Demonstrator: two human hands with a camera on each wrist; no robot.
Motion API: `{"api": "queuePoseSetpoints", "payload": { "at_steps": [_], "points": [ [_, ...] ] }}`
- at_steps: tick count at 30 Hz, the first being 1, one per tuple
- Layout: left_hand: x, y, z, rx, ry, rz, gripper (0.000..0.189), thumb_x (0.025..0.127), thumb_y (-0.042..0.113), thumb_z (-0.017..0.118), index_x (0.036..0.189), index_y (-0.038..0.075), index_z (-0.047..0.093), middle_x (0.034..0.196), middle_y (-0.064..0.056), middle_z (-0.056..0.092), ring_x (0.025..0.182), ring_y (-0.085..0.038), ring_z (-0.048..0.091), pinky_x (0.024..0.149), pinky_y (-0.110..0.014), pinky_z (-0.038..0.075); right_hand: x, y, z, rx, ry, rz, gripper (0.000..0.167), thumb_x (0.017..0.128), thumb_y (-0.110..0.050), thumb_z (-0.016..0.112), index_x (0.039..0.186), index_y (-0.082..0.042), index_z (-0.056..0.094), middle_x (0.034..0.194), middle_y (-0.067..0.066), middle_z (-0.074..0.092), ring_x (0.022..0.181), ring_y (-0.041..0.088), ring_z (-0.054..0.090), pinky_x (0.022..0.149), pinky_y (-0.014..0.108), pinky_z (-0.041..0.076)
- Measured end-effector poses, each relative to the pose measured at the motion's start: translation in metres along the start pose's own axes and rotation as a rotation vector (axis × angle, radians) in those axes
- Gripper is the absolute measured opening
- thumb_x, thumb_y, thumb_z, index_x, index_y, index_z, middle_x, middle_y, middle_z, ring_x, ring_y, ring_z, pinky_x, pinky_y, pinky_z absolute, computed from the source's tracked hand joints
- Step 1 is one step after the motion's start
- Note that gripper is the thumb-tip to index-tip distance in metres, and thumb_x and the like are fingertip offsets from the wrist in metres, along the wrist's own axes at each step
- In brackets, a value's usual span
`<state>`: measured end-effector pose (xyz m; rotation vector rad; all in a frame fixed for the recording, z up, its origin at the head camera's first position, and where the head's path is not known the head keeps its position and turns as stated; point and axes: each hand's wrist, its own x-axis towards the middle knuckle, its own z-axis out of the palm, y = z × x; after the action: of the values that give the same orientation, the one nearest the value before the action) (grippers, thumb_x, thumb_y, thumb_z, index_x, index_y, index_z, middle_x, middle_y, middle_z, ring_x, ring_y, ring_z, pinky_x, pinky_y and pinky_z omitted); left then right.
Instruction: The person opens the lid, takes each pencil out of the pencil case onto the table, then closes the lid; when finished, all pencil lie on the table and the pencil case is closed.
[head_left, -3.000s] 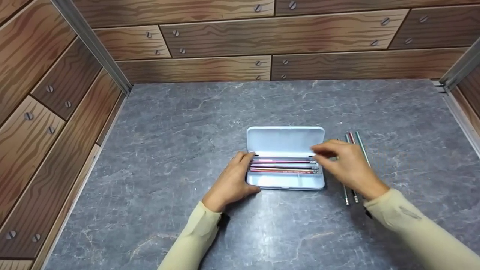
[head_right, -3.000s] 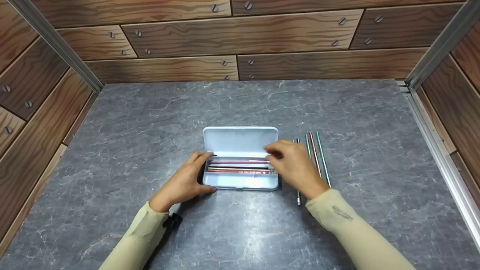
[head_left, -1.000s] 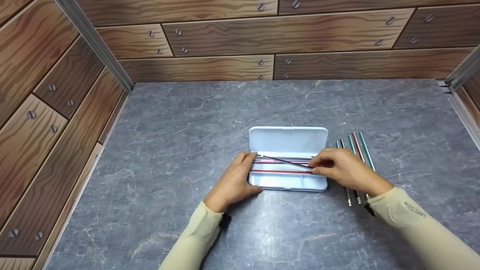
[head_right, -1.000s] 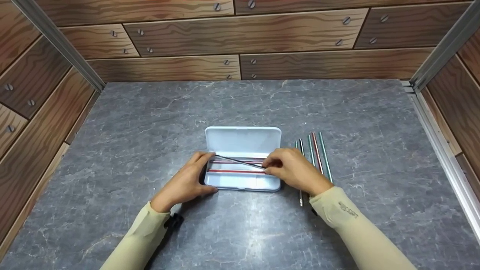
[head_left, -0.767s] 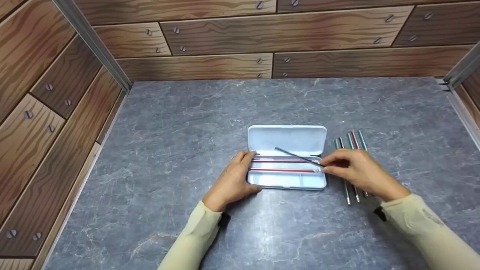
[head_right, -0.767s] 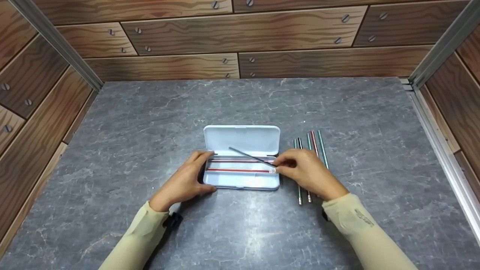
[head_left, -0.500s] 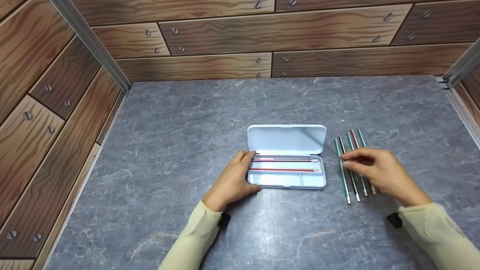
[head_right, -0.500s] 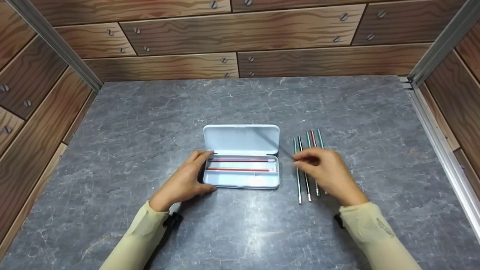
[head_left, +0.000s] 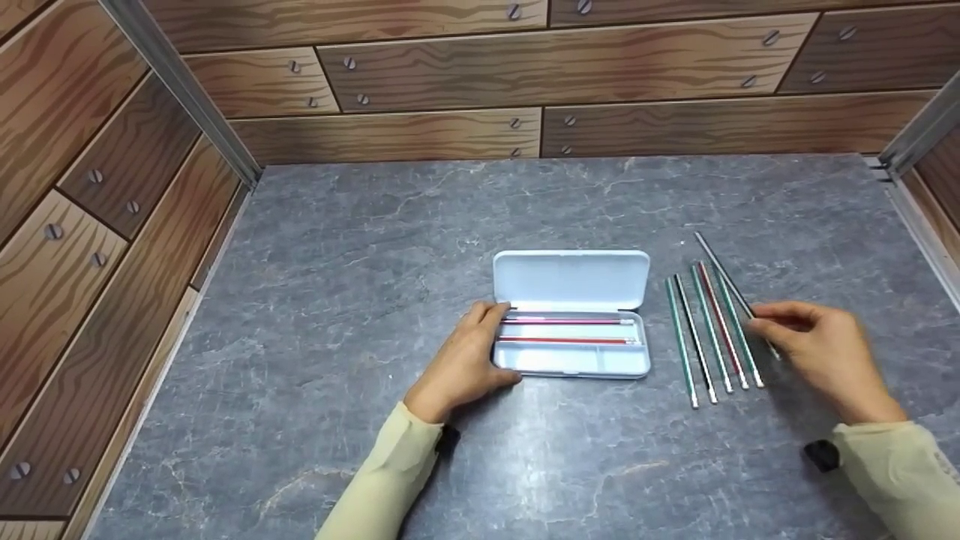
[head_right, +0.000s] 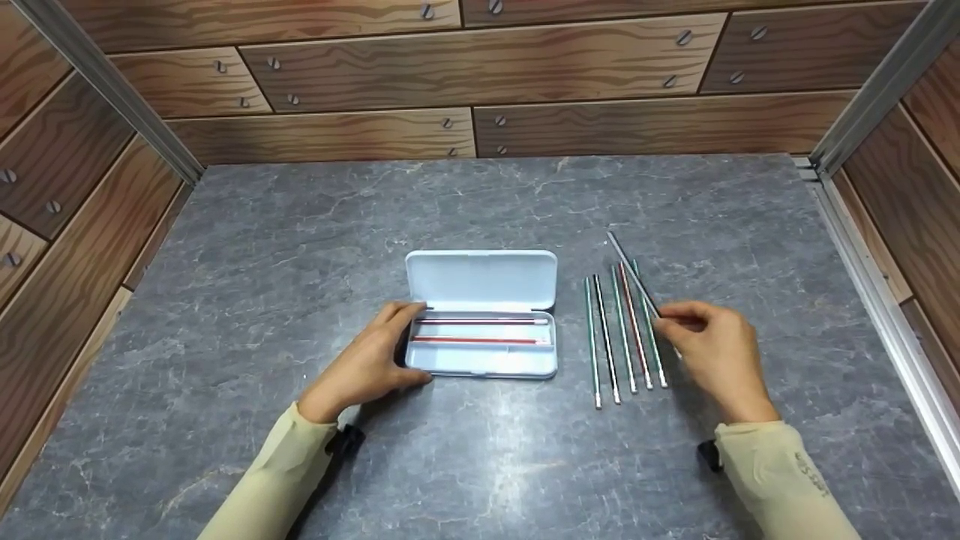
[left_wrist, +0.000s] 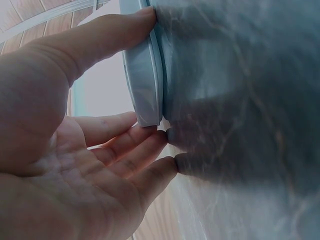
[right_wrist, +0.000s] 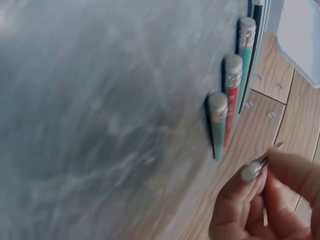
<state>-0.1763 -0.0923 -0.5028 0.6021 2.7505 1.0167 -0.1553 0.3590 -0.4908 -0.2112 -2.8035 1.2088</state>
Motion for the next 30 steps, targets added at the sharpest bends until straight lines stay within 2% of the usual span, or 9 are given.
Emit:
{"api": "queuePoseSetpoints", "payload": {
  "at_steps": [3, 7, 12, 15, 18, 26, 30],
  "points": [
    [0.0, -0.0003, 0.0007, 0.004, 0.005, 0.002, 0.102, 0.081, 0.012, 0.099, 0.166, -0.004, 0.046, 0.159, -0.02, 0.054, 0.147, -0.036, 0.057, 0.128, -0.051, 0.048, 0.0005, 0.0042, -0.0034, -0.059, -0.004, 0.054, 0.037, 0.103, -0.022, 0.081, 0.129, 0.005, 0.08, 0.088, -0.033, 0.07, 0.076, -0.013, 0.058, 0.062, 0.015, 0.05],
    [0.0007, 0.0, 0.0003, 0.001, 0.002, -0.006, 0.102, 0.082, 0.013, 0.099, 0.167, -0.003, 0.046, 0.16, -0.019, 0.054, 0.148, -0.036, 0.056, 0.129, -0.05, 0.047, 0.0008, 0.0068, -0.0066, -0.108, -0.002, 0.103, 0.037, 0.103, -0.022, 0.081, 0.128, 0.005, 0.08, 0.092, -0.015, 0.081, 0.072, -0.011, 0.057, 0.06, 0.019, 0.05],
    [0.0009, 0.0001, -0.0003, 0.005, -0.002, -0.015, 0.101, 0.082, 0.014, 0.099, 0.167, -0.003, 0.046, 0.161, -0.019, 0.053, 0.149, -0.037, 0.056, 0.129, -0.05, 0.047, 0.0011, 0.0072, -0.0079, -0.152, -0.019, 0.138, 0.038, 0.103, -0.025, 0.08, 0.127, 0.004, 0.081, 0.106, 0.014, 0.086, 0.072, -0.008, 0.056, 0.06, 0.022, 0.048],
    [0.001, 0.0006, -0.0009, 0.006, -0.007, -0.019, 0.102, 0.082, 0.014, 0.099, 0.167, -0.003, 0.045, 0.162, -0.019, 0.053, 0.149, -0.036, 0.056, 0.13, -0.05, 0.046, 0.0008, 0.0063, -0.0075, -0.172, -0.039, 0.138, 0.037, 0.103, -0.026, 0.08, 0.125, 0.004, 0.081, 0.115, 0.023, 0.084, 0.073, -0.006, 0.056, 0.06, 0.022, 0.048],
    [0.0016, 0.0005, -0.0009, -0.001, -0.013, -0.026, 0.102, 0.084, 0.015, 0.099, 0.168, -0.002, 0.044, 0.163, -0.019, 0.052, 0.15, -0.036, 0.055, 0.131, -0.049, 0.045, 0.0003, 0.0047, -0.0067, -0.178, -0.066, 0.135, 0.037, 0.103, -0.025, 0.08, 0.124, 0.005, 0.081, 0.111, 0.022, 0.084, 0.073, -0.005, 0.058, 0.061, 0.021, 0.049],
    [0.0014, 0.0002, -0.0009, 0.002, -0.012, -0.021, 0.102, 0.083, 0.014, 0.099, 0.168, -0.003, 0.044, 0.162, -0.02, 0.052, 0.15, -0.037, 0.055, 0.131, -0.05, 0.046, -0.0003, 0.0024, -0.0063, -0.159, -0.136, 0.169, 0.04, 0.103, -0.024, 0.078, 0.125, 0.01, 0.078, 0.094, 0.008, 0.085, 0.071, 0.002, 0.065, 0.06, 0.023, 0.053],
    [0.0005, -0.0001, -0.0007, -0.003, -0.007, -0.012, 0.101, 0.083, 0.014, 0.098, 0.167, -0.003, 0.045, 0.162, -0.02, 0.052, 0.149, -0.038, 0.056, 0.129, -0.05, 0.047, 0.0003, 0.0014, -0.0071, -0.187, -0.152, 0.176, 0.041, 0.102, -0.025, 0.079, 0.124, 0.009, 0.078, 0.089, 0.003, 0.084, 0.071, 0.006, 0.066, 0.061, 0.025, 0.051]
  ]
}}
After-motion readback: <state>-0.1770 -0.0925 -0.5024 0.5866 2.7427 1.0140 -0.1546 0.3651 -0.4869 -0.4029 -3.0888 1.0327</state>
